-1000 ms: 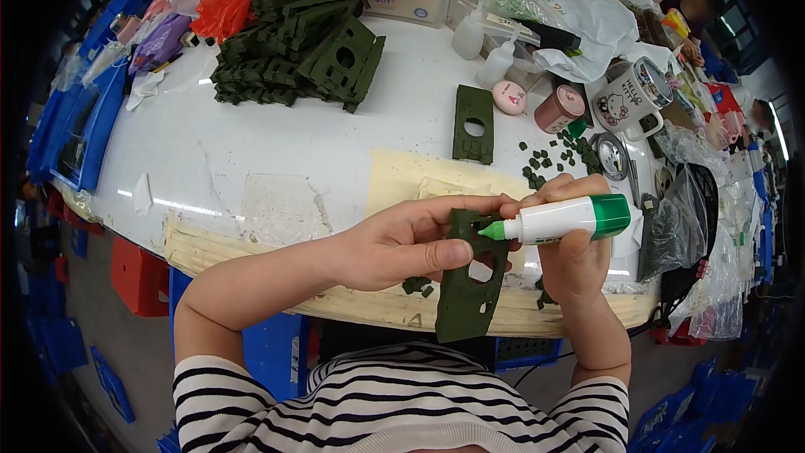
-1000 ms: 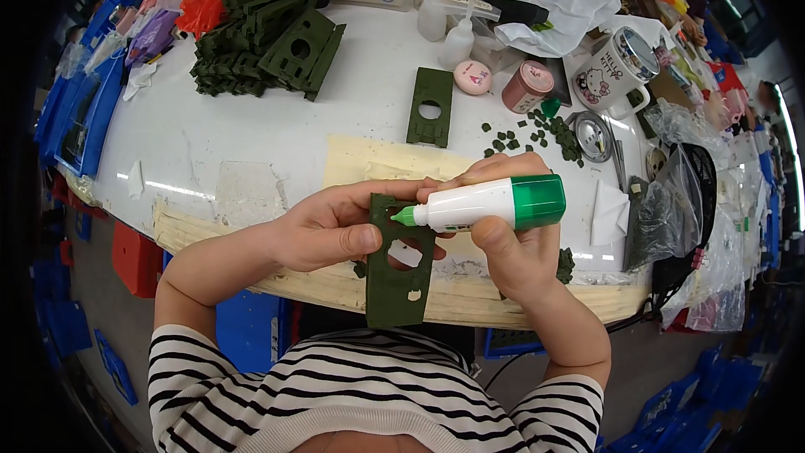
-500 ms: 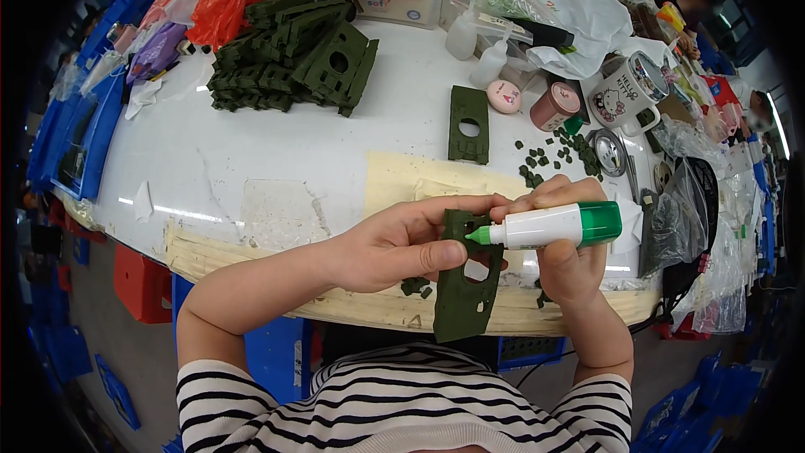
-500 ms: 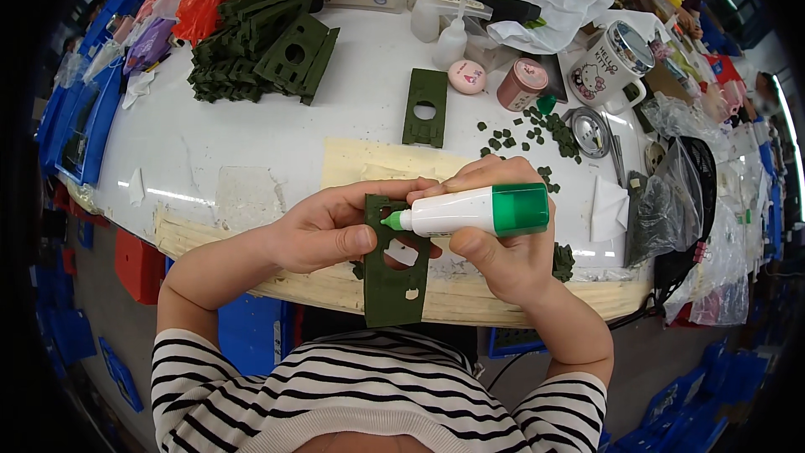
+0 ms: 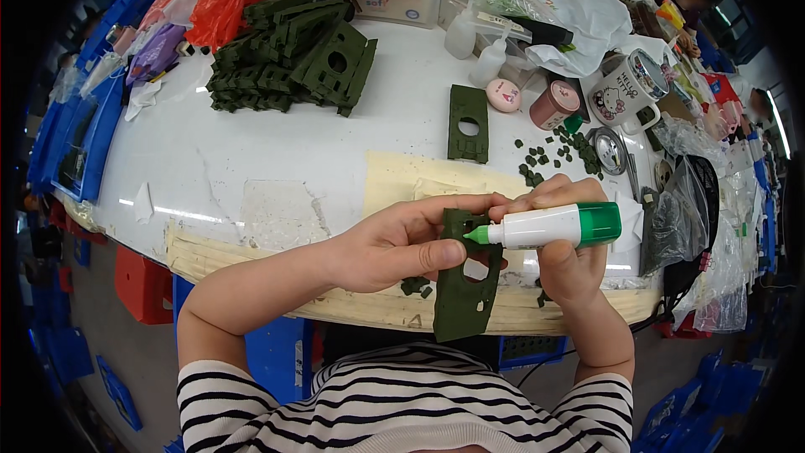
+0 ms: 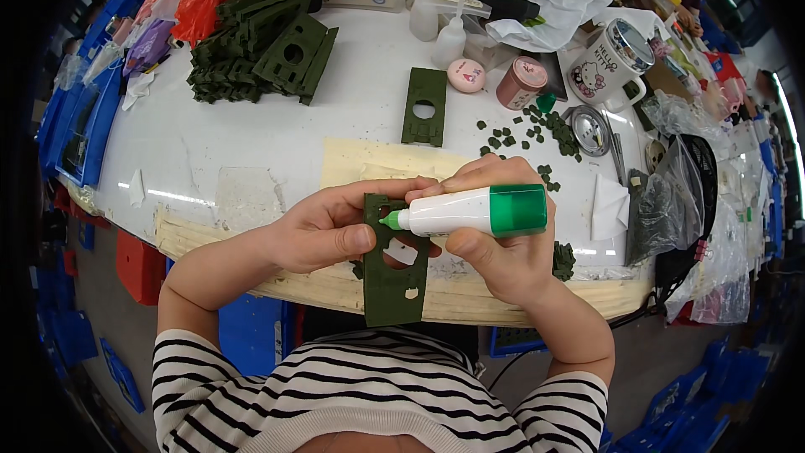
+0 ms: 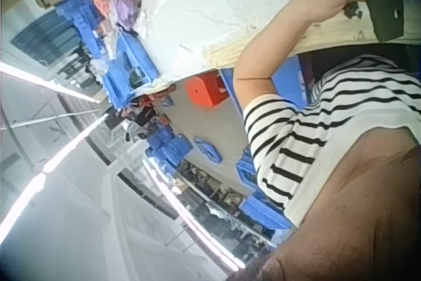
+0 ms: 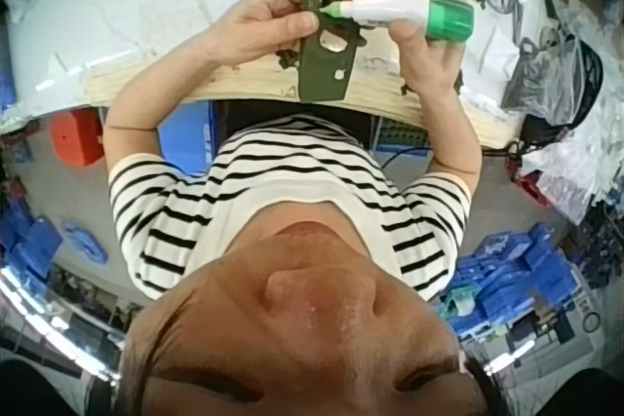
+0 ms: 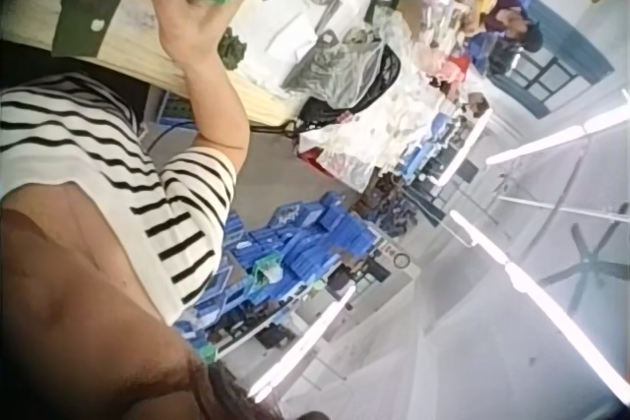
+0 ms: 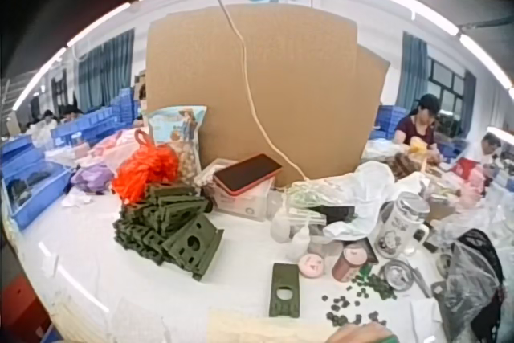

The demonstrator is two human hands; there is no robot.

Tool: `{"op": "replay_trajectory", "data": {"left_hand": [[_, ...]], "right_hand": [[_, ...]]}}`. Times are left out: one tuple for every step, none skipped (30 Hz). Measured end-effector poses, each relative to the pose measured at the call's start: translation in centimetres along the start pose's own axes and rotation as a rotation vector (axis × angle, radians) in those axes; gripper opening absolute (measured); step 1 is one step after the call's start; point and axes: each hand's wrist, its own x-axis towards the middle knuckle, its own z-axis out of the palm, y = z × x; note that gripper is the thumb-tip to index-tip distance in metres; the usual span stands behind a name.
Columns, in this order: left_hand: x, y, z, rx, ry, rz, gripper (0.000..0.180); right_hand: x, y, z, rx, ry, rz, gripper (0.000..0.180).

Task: Assembling toy tanks by applying glue and attaching small components.

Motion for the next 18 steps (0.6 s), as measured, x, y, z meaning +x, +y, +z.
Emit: {"op": "replay_trajectory", "data": {"left_hand": [[0.01, 0.0, 0.0, 0.0, 0.001, 0.002, 0.065], [0.01, 0.01, -0.01, 0.0, 0.002, 0.001, 0.065], [0.01, 0.02, -0.01, 0.001, 0.004, 0.0, 0.065], [0.02, 0.03, -0.01, 0.002, 0.005, -0.001, 0.065], [0.02, -0.03, -0.03, 0.0, 0.006, 0.003, 0.065], [0.03, -0.16, -0.08, -0.001, 0.007, 0.007, 0.065], [0.03, -0.23, -0.1, -0.002, 0.007, 0.011, 0.065], [0.02, -0.19, -0.1, 0.0, 0.008, 0.002, 0.065], [0.01, -0.09, -0.1, 0.002, 0.009, -0.005, 0.065], [0.0, -0.01, -0.08, 0.004, 0.009, -0.013, 0.065], [0.0, 0.02, 0.0, 0.0, 0.013, -0.002, 0.065], [-0.03, 0.02, 0.11, -0.003, 0.018, 0.01, 0.065], [-0.04, 0.04, 0.18, -0.006, 0.023, 0.021, 0.065], [0.03, 0.1, 0.18, -0.026, 0.003, 0.035, 0.061], [0.15, 0.21, 0.15, -0.046, -0.016, 0.05, 0.057], [0.21, 0.3, 0.14, -0.066, -0.036, 0.065, 0.053], [0.18, 0.4, 0.15, -0.062, -0.04, 0.071, 0.053], [0.19, 0.49, 0.16, -0.06, -0.045, 0.076, 0.054]], "right_hand": [[-0.04, 0.08, -0.13, -0.017, -0.004, -0.006, 0.042], [-0.06, 0.12, -0.2, -0.035, -0.009, -0.012, 0.042], [-0.06, 0.12, -0.16, -0.027, -0.005, -0.009, 0.042], [-0.04, 0.09, -0.08, -0.02, -0.001, -0.005, 0.042], [-0.03, 0.07, -0.03, -0.012, 0.003, -0.002, 0.043], [-0.05, 0.05, -0.05, -0.015, 0.002, 0.001, 0.042], [-0.06, 0.03, -0.09, -0.018, 0.001, 0.003, 0.042], [-0.07, 0.02, -0.11, -0.022, -0.001, 0.005, 0.042], [-0.06, 0.0, -0.11, -0.023, 0.0, 0.004, 0.042], [-0.05, -0.01, -0.11, -0.024, 0.001, 0.004, 0.043], [-0.02, -0.03, -0.1, -0.025, 0.002, 0.003, 0.043], [0.1, -0.15, 0.03, 0.028, 0.031, 0.02, 0.043], [0.29, -0.39, 0.22, 0.081, 0.061, 0.036, 0.044], [0.44, -0.55, 0.32, 0.135, 0.09, 0.053, 0.045], [0.55, -0.69, -0.15, 0.066, 0.084, 0.064, 0.047], [0.61, -0.73, -0.09, 0.077, 0.107, 0.056, 0.047], [0.67, -0.75, 0.01, 0.088, 0.131, 0.047, 0.046], [0.68, -0.77, 0.04, 0.097, 0.156, 0.04, 0.046]]}}
